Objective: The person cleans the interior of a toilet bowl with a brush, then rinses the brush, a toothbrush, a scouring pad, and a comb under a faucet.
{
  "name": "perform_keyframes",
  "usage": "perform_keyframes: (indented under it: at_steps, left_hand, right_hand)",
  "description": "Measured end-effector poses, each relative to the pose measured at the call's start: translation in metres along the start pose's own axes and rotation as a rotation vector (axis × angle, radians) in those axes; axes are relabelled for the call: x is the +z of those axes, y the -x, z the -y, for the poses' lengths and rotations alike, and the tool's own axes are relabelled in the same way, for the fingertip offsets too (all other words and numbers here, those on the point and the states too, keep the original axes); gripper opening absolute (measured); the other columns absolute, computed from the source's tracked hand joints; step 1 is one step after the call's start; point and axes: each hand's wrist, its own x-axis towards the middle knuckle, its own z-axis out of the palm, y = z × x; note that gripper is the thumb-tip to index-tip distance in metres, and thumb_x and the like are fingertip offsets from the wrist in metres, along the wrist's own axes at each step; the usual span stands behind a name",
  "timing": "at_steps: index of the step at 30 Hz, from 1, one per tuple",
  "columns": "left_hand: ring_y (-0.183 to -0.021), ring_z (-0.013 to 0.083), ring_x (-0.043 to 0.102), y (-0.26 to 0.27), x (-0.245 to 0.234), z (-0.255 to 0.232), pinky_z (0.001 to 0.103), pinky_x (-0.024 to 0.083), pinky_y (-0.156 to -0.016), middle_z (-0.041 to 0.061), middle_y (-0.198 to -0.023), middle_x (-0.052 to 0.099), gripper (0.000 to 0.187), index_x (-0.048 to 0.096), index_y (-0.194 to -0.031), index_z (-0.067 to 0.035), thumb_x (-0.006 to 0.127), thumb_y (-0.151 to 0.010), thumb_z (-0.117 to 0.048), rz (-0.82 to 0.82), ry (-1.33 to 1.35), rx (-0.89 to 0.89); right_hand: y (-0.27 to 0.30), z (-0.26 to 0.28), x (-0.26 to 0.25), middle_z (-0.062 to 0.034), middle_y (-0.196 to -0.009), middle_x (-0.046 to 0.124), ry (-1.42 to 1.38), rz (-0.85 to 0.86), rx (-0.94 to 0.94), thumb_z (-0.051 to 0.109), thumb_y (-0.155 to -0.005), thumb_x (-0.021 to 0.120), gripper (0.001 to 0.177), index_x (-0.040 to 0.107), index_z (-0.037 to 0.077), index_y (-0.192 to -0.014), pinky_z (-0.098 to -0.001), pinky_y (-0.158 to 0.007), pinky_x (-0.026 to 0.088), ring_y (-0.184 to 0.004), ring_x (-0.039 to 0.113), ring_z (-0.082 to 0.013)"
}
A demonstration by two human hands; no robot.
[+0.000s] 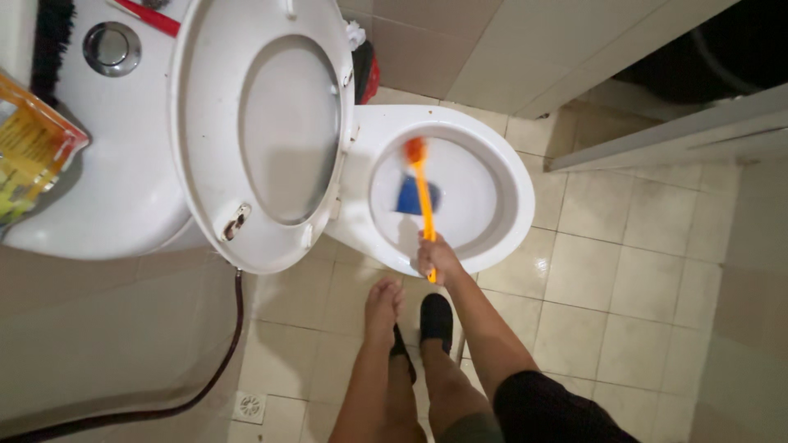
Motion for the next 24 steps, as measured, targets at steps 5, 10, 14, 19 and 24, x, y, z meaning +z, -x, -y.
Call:
perform_keyframes:
  at_steps: [5,10,14,19,24]
  left_hand:
    - [-0.084,0.0090,0.063,0.003,0.031,-0.009,0.024,0.053,-0.074,-0.001,-0.100,0.068,0.033,0.063,-0.123,-0.008,0.067,-0.093,-0.023,0.017,0.095,-0.020]
    - [-0.079,0.0109,0.059,0.014,0.035,-0.033,0.026,0.048,-0.067,0.002,-0.096,0.066,0.032,0.063,-0.119,-0.006,0.071,-0.091,-0.018,-0.009,0.118,-0.021]
    - [-0.080,0.0116,0.058,0.012,0.022,-0.036,0.027,0.047,-0.069,0.003,-0.098,0.065,0.033,0.062,-0.122,-0.003,0.071,-0.092,-0.016,-0.021,0.098,0.028]
    - [-0.092,0.0125,0.069,0.012,0.023,-0.024,0.030,0.055,-0.083,0.001,-0.108,0.070,0.040,0.059,-0.127,-0.006,0.067,-0.090,-0.020,-0.052,0.097,-0.017]
    - [-0.092,0.0172,0.063,0.017,0.042,-0.005,0.032,0.055,-0.087,0.008,-0.108,0.070,0.042,0.060,-0.132,-0.002,0.064,-0.095,-0.022,-0.030,0.061,-0.071]
  right_hand:
    - [-0.007,0.020,-0.034,0.0026,-0.058,0.034,0.110,0.037,-0.062,0.013,-0.102,0.052,0.014,0.048,0.017,-0.115,-0.0301,-0.032,0.026,-0.037,0.031,-0.0106]
    - [-0.008,0.015,-0.029,0.0036,-0.059,0.036,-0.079,0.021,0.032,0.013,-0.101,0.052,0.018,0.048,0.019,-0.117,-0.0261,-0.032,0.024,-0.037,0.029,-0.0082]
    - [0.000,0.008,-0.016,0.0006,-0.057,0.036,0.205,0.059,0.064,0.013,-0.099,0.053,0.023,0.047,0.017,-0.121,-0.0290,-0.032,0.025,-0.035,0.029,-0.0115]
    - [0.027,0.038,-0.030,-0.0027,-0.060,0.044,0.729,0.020,0.090,0.016,-0.098,0.055,0.033,0.048,0.015,-0.131,-0.0322,-0.033,0.033,-0.038,0.037,-0.0137]
    - [0.066,0.110,-0.041,-0.0021,-0.064,0.050,1.277,0.033,0.139,0.024,-0.101,0.055,0.039,0.050,0.017,-0.138,-0.0312,-0.035,0.039,-0.041,0.041,-0.0132]
